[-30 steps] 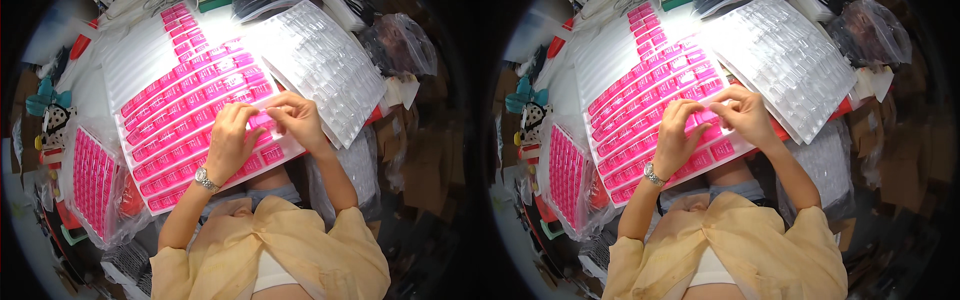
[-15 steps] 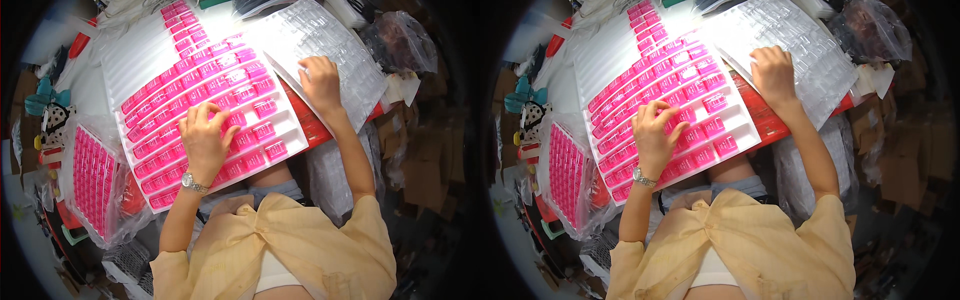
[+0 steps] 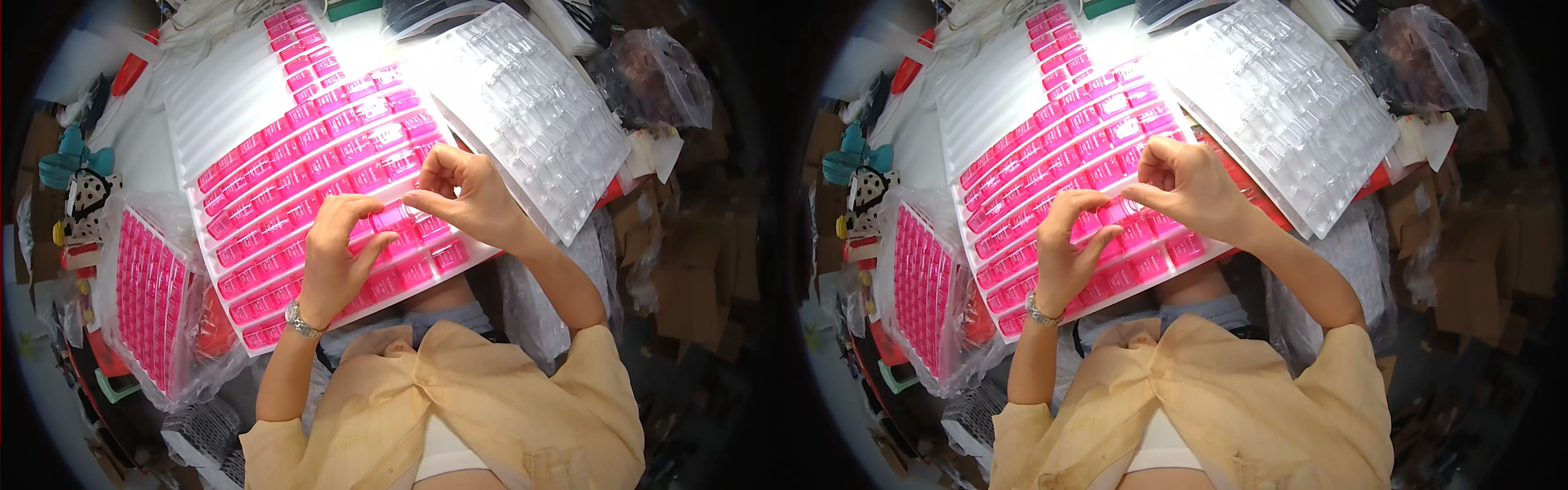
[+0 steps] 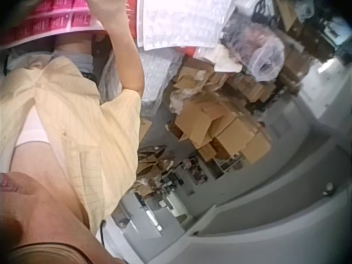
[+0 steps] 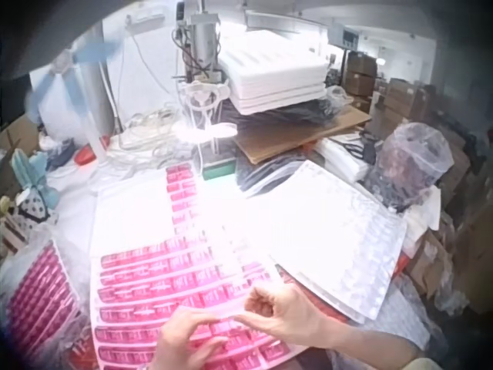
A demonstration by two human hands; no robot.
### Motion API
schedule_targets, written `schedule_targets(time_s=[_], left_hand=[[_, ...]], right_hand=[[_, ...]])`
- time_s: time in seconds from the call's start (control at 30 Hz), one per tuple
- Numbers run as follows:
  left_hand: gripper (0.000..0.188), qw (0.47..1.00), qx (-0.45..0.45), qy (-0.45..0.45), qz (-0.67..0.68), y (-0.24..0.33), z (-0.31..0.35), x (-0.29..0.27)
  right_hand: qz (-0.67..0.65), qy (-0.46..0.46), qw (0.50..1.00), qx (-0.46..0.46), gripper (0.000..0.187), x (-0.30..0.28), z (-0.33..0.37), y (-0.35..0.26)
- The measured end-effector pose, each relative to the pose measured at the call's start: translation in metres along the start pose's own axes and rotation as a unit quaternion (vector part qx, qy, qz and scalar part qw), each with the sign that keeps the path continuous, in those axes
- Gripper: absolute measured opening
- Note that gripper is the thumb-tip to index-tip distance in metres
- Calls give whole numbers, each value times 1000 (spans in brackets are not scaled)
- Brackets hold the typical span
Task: The person places small pink containers into a white foam tray one by one. They handle the containers and the tray, arranging the items in rows. The person occasionally adjusts the tray's position on the table.
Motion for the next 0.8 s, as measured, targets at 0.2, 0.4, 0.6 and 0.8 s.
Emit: schedule_targets(time_s=[0.2,0.4,0.6,0.8], left_hand=[[27,981,-123,-30,148,-2,0,15],[30,966,-21,-9,-259,-1,-12,28],[41,977,-37,-7,-211,7,-7,17],[37,985,-29,20,-167,-19,19,-16]], right_hand=[[313,106,931,-154,26,-5,-8,-15],[623,169,760,-74,23,-114,-58,52],[514,177,837,-55,14,-126,-62,63],[-46,200,978,-20,11,-46,-3,-1]])
Point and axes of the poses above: each hand's wrist, its own z-axis away from the middle knuckle, its own x-axis out of the palm, y = z × x, the point moved 6 cm from there along -z, towards the middle knuckle, and after that the axes turned 1 degree about z, right-handed, at the moved point
